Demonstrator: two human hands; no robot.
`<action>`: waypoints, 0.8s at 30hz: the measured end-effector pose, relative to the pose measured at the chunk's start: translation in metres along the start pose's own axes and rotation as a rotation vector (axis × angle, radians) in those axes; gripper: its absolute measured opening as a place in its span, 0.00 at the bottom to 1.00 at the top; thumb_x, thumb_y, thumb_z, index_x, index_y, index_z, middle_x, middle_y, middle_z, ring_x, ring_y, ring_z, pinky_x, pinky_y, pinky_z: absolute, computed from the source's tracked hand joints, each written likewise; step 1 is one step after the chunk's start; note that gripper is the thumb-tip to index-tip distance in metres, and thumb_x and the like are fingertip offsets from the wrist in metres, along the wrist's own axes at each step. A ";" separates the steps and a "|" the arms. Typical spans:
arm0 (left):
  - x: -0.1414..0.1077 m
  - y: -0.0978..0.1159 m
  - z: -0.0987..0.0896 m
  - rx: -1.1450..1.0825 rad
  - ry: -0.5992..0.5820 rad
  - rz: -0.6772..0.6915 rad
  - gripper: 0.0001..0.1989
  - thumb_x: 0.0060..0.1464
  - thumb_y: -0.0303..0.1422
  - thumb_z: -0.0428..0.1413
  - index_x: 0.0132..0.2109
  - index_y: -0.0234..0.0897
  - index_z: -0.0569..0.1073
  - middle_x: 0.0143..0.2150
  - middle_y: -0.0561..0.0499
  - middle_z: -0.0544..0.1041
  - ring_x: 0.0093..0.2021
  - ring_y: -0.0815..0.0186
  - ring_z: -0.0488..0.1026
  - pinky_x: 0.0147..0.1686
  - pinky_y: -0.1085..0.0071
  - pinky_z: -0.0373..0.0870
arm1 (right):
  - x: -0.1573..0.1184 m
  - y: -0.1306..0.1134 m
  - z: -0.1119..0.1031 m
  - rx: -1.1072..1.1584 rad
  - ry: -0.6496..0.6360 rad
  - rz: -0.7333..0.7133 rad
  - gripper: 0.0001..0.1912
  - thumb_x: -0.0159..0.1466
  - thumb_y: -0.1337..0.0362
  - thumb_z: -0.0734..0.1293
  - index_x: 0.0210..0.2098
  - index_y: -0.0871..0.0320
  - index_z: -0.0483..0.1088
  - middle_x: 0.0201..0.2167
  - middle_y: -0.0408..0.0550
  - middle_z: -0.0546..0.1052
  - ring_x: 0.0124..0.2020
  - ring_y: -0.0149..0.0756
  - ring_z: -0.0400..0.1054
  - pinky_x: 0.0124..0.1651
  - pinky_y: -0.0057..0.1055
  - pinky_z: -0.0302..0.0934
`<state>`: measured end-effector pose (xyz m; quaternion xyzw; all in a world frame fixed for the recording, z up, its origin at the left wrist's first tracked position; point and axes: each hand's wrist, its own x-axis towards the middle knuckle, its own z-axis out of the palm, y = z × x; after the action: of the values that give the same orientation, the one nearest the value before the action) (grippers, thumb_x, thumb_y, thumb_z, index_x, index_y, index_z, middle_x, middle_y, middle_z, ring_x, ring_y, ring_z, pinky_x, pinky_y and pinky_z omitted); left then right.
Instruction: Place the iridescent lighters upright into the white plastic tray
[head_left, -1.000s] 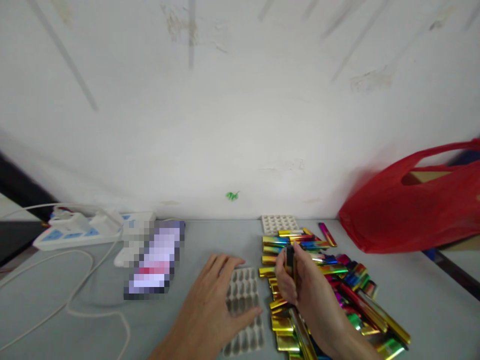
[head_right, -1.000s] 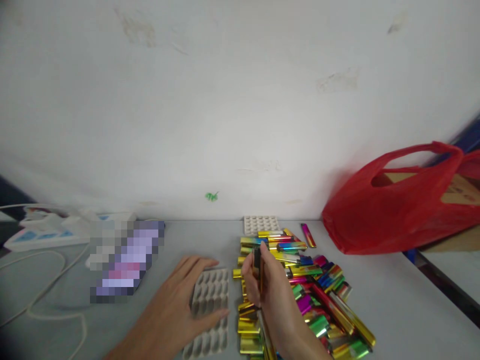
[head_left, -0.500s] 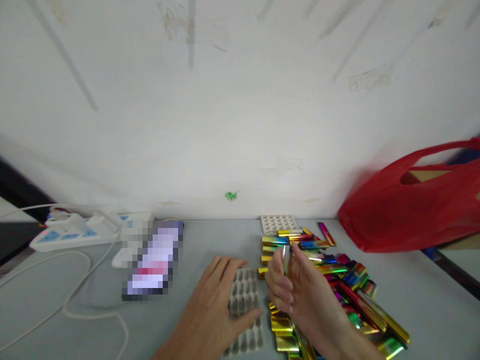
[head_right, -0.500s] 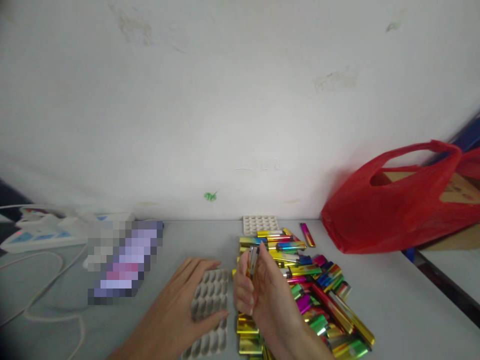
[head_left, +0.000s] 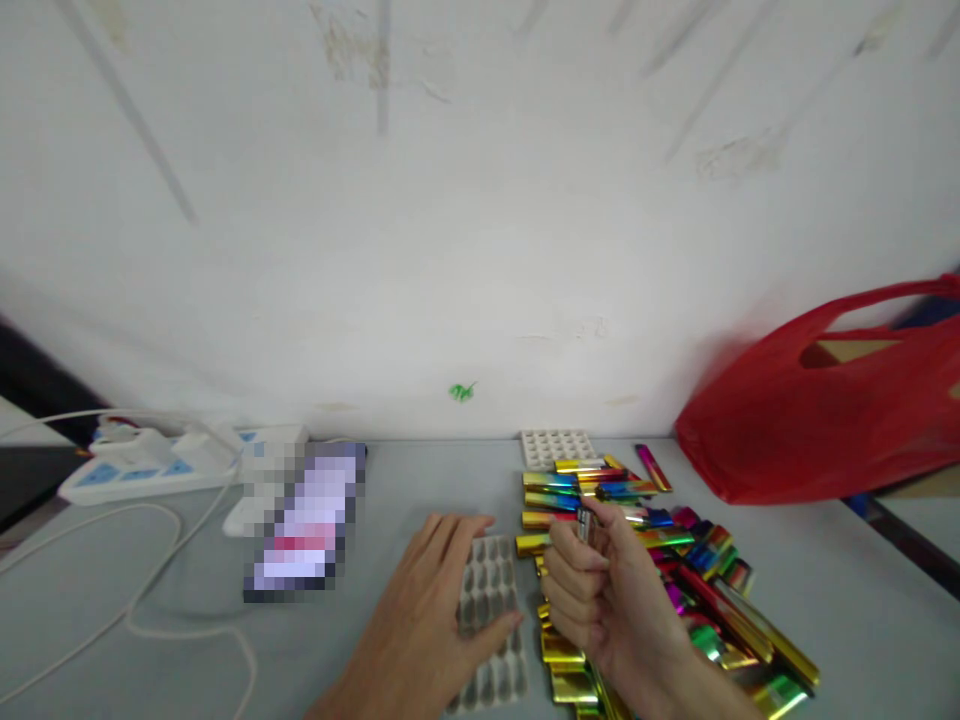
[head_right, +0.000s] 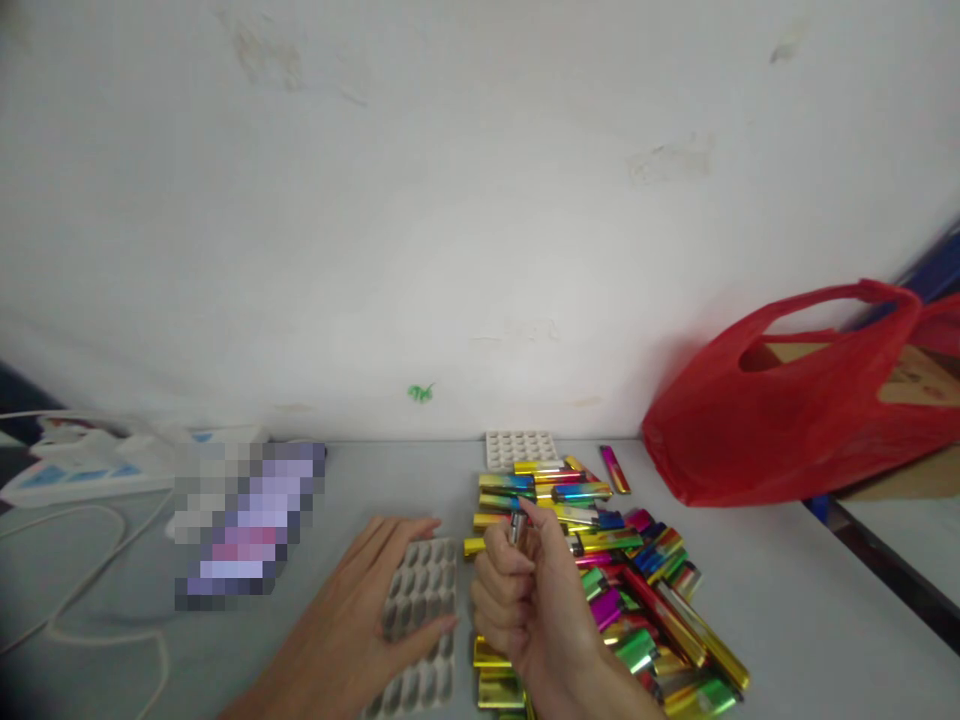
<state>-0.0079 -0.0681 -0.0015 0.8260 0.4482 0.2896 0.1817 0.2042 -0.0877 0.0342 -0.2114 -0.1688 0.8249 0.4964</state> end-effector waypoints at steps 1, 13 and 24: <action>0.000 0.000 0.000 0.001 0.001 0.004 0.35 0.50 0.29 0.75 0.63 0.45 0.73 0.56 0.45 0.81 0.58 0.44 0.79 0.58 0.47 0.79 | 0.000 0.001 -0.001 0.006 -0.003 -0.001 0.37 0.63 0.43 0.77 0.21 0.51 0.47 0.15 0.28 0.46 0.16 0.20 0.34 0.17 0.23 0.33; 0.000 -0.002 0.000 0.012 0.007 0.019 0.36 0.50 0.28 0.75 0.63 0.45 0.72 0.56 0.45 0.81 0.58 0.44 0.78 0.58 0.47 0.79 | -0.003 0.008 0.000 0.045 0.046 -0.002 0.36 0.62 0.45 0.79 0.22 0.52 0.49 0.15 0.27 0.46 0.15 0.20 0.33 0.16 0.21 0.33; -0.001 -0.002 0.001 0.007 -0.028 0.004 0.34 0.54 0.28 0.73 0.64 0.46 0.70 0.57 0.46 0.79 0.59 0.46 0.76 0.60 0.48 0.76 | 0.000 0.007 -0.002 0.104 -0.033 0.050 0.37 0.62 0.43 0.80 0.20 0.52 0.51 0.15 0.28 0.49 0.15 0.19 0.37 0.16 0.20 0.37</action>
<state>-0.0091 -0.0681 -0.0044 0.8316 0.4448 0.2770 0.1843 0.1995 -0.0909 0.0293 -0.1758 -0.1287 0.8480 0.4832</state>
